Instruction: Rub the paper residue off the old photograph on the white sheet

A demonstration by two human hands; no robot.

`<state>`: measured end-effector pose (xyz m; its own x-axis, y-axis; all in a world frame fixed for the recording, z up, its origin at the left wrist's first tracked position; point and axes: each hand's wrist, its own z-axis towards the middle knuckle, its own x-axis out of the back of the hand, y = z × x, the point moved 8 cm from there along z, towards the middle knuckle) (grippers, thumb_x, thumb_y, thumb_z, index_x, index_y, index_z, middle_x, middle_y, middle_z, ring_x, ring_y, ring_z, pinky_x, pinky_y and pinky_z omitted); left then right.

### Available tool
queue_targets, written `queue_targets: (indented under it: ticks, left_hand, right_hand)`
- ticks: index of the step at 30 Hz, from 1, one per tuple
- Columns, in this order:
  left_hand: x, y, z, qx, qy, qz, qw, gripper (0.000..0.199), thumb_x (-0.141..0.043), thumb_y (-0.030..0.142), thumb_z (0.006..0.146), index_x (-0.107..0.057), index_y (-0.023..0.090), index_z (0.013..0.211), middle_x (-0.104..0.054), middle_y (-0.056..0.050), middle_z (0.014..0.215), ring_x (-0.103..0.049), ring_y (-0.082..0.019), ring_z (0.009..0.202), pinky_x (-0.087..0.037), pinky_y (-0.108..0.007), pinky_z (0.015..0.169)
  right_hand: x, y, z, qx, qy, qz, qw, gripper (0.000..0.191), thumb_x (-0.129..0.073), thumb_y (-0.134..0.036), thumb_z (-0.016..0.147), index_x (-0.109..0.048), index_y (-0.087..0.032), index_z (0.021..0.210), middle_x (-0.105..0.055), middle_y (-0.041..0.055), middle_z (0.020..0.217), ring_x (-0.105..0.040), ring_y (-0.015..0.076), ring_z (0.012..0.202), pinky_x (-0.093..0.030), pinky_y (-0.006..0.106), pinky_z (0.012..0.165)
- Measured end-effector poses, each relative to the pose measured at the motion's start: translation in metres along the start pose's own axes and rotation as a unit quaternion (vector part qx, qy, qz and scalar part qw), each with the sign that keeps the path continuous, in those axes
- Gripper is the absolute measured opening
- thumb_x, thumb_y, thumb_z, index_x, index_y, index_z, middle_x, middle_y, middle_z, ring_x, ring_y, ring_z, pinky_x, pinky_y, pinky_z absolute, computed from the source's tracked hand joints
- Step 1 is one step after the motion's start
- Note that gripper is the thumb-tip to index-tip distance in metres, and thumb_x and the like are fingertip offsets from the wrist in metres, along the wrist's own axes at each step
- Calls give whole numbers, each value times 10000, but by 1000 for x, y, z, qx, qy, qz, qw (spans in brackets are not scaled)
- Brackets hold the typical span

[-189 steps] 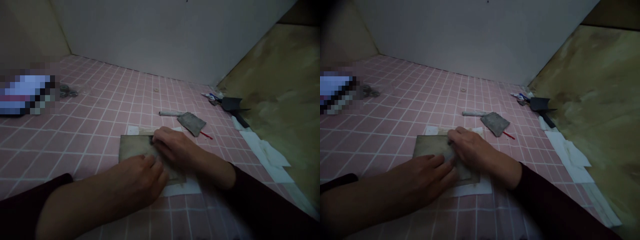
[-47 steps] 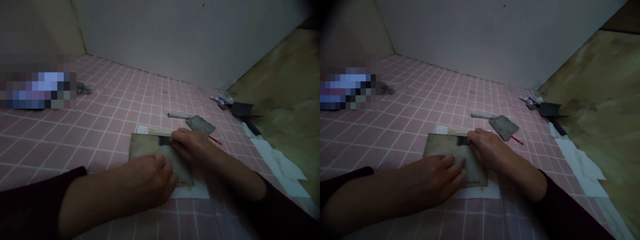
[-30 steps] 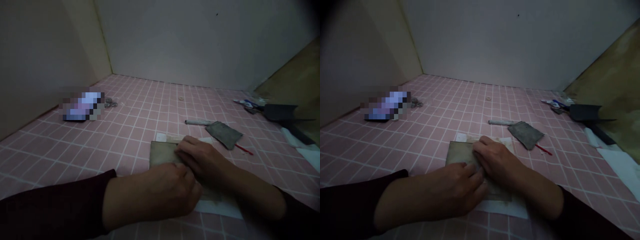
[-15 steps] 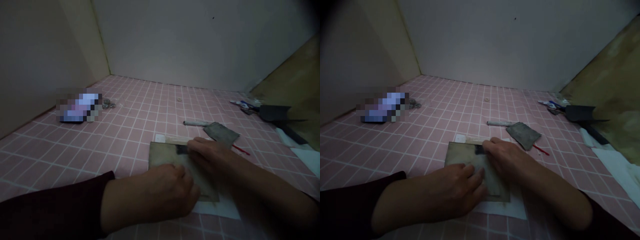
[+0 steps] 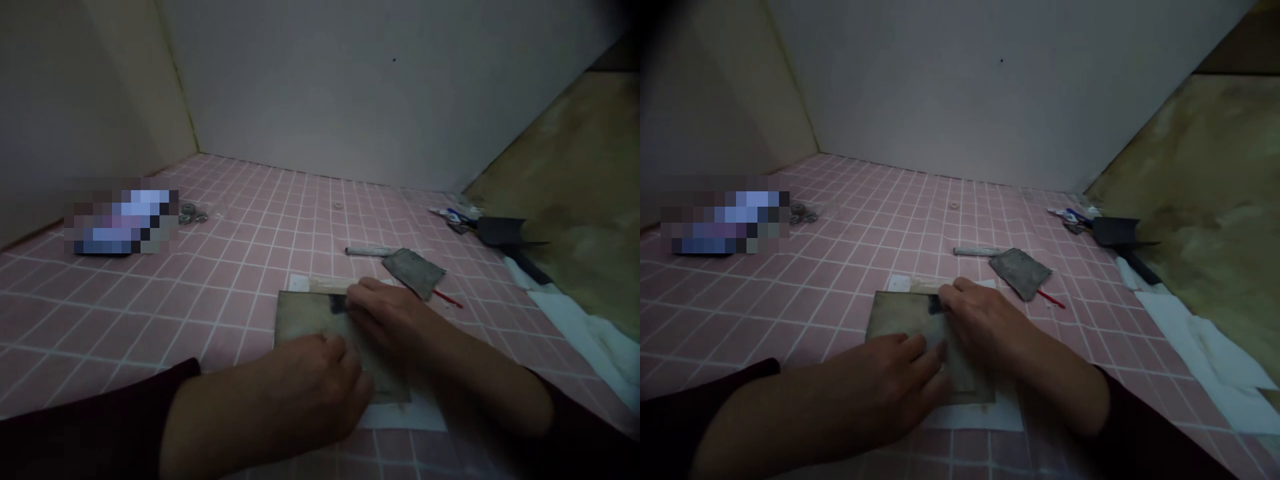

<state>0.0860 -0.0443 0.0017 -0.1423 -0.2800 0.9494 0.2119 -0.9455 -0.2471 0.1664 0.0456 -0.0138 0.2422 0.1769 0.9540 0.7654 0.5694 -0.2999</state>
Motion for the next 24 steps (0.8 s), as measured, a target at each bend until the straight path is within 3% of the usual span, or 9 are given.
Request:
queue_targets:
  ticks: [4, 10, 14, 20, 24]
  left_hand:
    - [-3, -1, 1, 15, 16, 17, 1000, 59, -505, 168, 886, -540, 163, 838, -557, -29, 750, -458, -177, 627, -348, -341, 603]
    - [-7, 0, 2, 19, 20, -4, 1000, 65, -514, 175, 890, -527, 178, 826, -607, -46, 823, -452, -170, 610, -334, -333, 554]
    - [-3, 0, 3, 18, 32, -5, 999, 73, -516, 165, 882, -525, 173, 810, -578, -29, 742, -456, -173, 605, -349, -334, 580]
    - [-11, -1, 1, 17, 12, -20, 1000, 51, -509, 179, 903, -532, 179, 857, -603, -38, 831, -453, -167, 631, -326, -335, 582]
    - [-8, -2, 1, 24, 30, -20, 999, 58, -517, 169, 890, -517, 180, 832, -603, -31, 802, -450, -166, 625, -339, -336, 614]
  right_hand:
    - [-2, -9, 4, 44, 18, 15, 999, 141, -428, -89, 905, -524, -168, 838, -541, 41, 853, -507, 133, 723, -382, 261, 645]
    - [0, 4, -3, -2, -9, -7, 1000, 140, -432, -96, 900, -502, -168, 802, -548, 39, 802, -506, 145, 710, -374, 283, 660]
    - [1, -9, 2, 38, 27, 40, 998, 108, -413, -126, 928, -489, -171, 866, -547, 40, 839, -509, 150, 751, -381, 280, 681]
    - [8, 4, -5, 18, -4, -16, 1000, 163, -431, -114, 889, -427, -193, 747, -498, 9, 733, -441, 132, 645, -327, 273, 610]
    - [2, -7, -2, 39, 6, 12, 999, 133, -417, -104, 900, -485, -181, 816, -543, 36, 822, -479, 140, 712, -351, 269, 643]
